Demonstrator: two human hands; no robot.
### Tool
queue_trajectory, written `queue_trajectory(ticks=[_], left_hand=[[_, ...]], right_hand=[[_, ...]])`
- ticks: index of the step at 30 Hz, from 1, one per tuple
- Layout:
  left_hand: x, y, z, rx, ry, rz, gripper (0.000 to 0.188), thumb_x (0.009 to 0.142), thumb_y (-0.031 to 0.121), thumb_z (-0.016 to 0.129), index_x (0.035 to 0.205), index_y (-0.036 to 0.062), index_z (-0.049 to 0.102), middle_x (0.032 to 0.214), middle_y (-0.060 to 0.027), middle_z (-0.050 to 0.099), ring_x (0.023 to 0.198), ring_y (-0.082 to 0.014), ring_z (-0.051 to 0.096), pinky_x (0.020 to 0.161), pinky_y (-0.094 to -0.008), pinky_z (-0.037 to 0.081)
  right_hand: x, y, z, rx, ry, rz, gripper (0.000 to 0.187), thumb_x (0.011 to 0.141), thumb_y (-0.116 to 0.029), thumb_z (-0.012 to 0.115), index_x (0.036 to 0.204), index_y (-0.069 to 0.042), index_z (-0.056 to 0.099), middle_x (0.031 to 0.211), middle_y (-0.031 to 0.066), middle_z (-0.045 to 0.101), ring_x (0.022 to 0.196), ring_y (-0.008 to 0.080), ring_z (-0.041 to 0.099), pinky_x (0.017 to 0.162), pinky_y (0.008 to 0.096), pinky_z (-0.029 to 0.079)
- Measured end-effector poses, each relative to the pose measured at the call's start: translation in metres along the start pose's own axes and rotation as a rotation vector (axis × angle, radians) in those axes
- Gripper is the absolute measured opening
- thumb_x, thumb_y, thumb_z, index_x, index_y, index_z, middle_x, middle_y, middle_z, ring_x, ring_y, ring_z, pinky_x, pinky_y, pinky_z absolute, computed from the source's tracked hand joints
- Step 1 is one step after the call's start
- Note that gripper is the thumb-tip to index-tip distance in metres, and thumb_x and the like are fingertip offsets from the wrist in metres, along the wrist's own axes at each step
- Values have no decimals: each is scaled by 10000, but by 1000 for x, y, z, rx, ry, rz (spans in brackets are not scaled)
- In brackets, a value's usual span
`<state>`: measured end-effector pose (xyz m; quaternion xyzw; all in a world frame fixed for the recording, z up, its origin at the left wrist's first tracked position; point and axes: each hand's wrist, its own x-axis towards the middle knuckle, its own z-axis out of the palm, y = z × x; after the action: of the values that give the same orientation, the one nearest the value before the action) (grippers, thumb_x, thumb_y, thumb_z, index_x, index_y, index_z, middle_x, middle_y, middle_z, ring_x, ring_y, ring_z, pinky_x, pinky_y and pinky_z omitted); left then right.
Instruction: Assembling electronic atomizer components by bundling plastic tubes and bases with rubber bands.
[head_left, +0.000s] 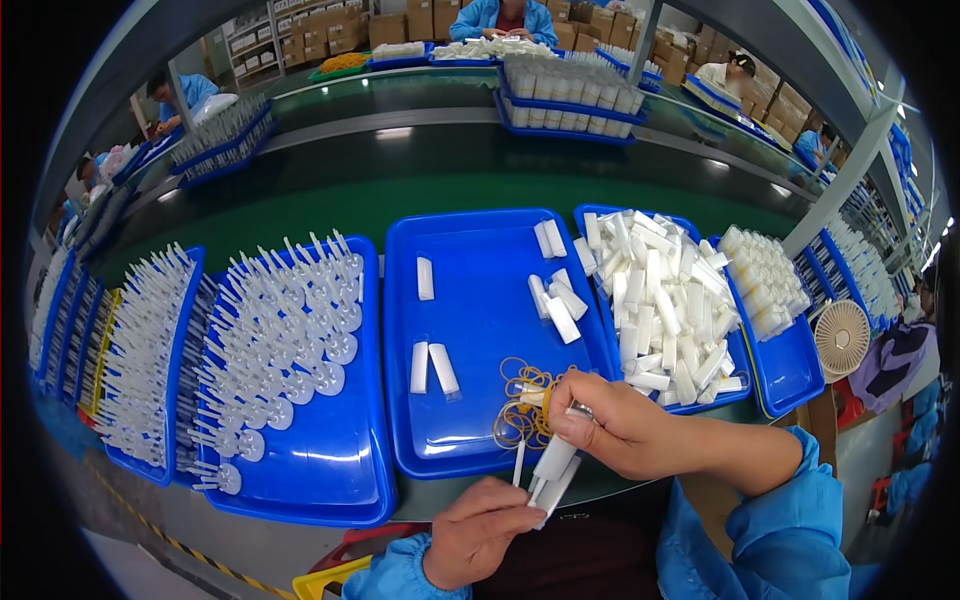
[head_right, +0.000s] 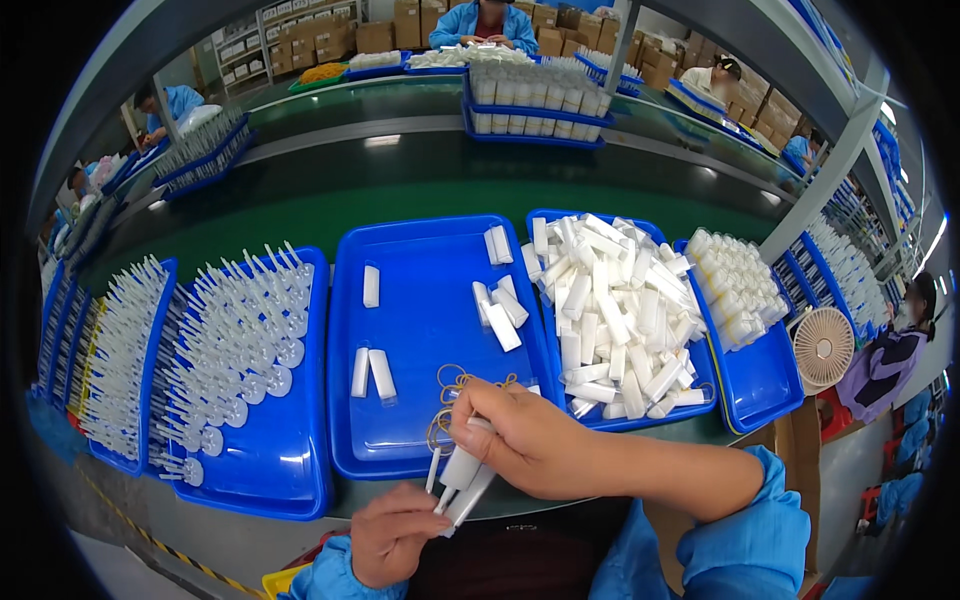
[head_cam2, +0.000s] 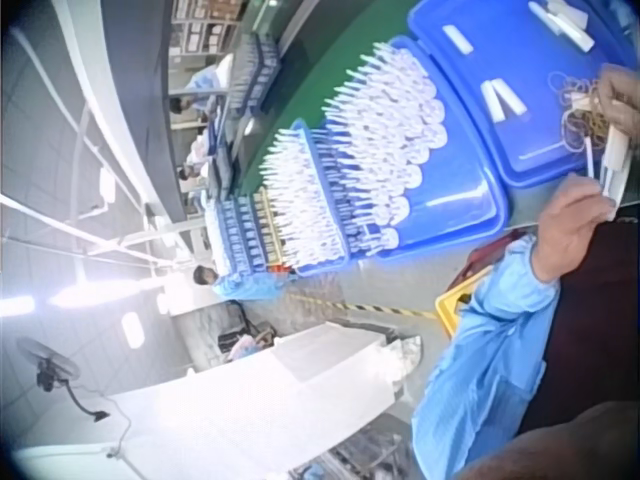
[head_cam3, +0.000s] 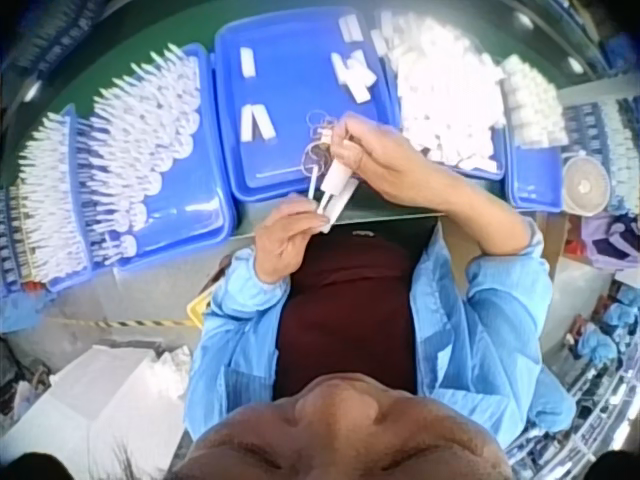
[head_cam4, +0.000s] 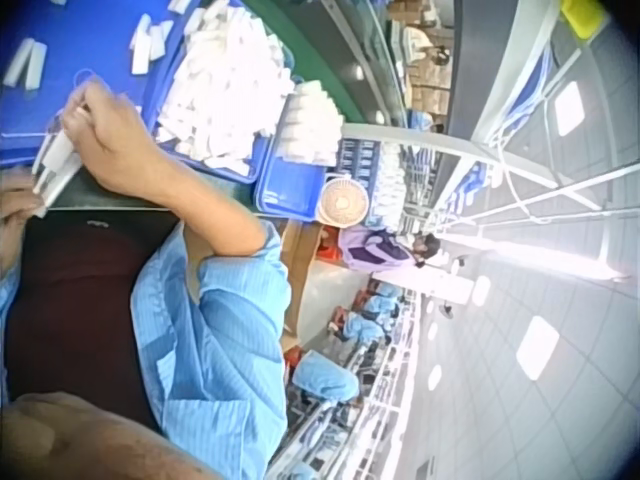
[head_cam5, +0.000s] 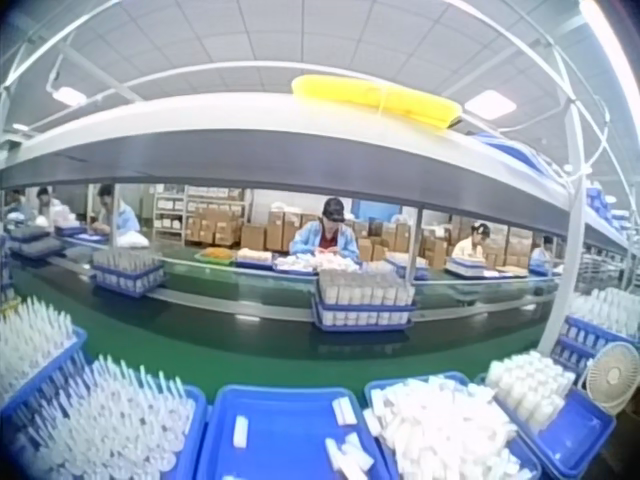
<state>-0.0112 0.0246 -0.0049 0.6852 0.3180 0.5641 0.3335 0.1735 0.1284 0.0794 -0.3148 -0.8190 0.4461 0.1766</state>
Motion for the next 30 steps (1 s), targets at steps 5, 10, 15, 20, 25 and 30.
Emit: queue_trajectory(ticks=[5,10,15,20,25,30], left_hand=[[-4,-1,14,-270,324,-147,253,722,38,715,936,-9,589,1055,-131,452,852,-178,532,724,-272,466],[-11,-5,4,-272,282,-197,279,713,40,728,941,-12,577,1054,-128,448,892,-167,515,757,-268,454],[-22,-2,-4,-224,228,-218,281,696,9,730,933,1,580,978,-120,499,915,-170,500,760,-263,440],[-19,-4,-9,-229,486,-172,238,694,6,718,867,19,554,1011,-135,542,942,-224,506,824,-344,402],[-10,6,-11,-35,476,-97,192,699,-19,663,862,16,567,953,-145,596,1052,-280,474,885,-388,363],[-13,14,-18,18,421,-115,187,657,-32,676,819,5,589,937,-127,599,1078,-318,469,872,-404,356]], right_hand=[[-1,4,21,240,-82,5,199,942,-240,413,901,-46,437,766,104,518,721,220,540,631,340,403],[4,2,32,197,-136,73,203,931,-243,438,894,-43,442,732,110,538,712,220,557,619,324,411],[33,12,31,-91,-154,-365,232,907,-245,478,971,-29,535,736,126,571,650,275,560,607,351,437],[96,15,21,-139,-156,17,307,848,-251,568,1020,3,561,862,138,617,779,298,603,684,334,474],[128,22,38,-690,-114,97,346,730,-212,678,929,45,560,898,201,622,803,347,621,690,400,503],[123,40,39,-764,-163,-37,325,682,-128,675,962,-6,564,935,167,591,858,335,589,741,382,488]])
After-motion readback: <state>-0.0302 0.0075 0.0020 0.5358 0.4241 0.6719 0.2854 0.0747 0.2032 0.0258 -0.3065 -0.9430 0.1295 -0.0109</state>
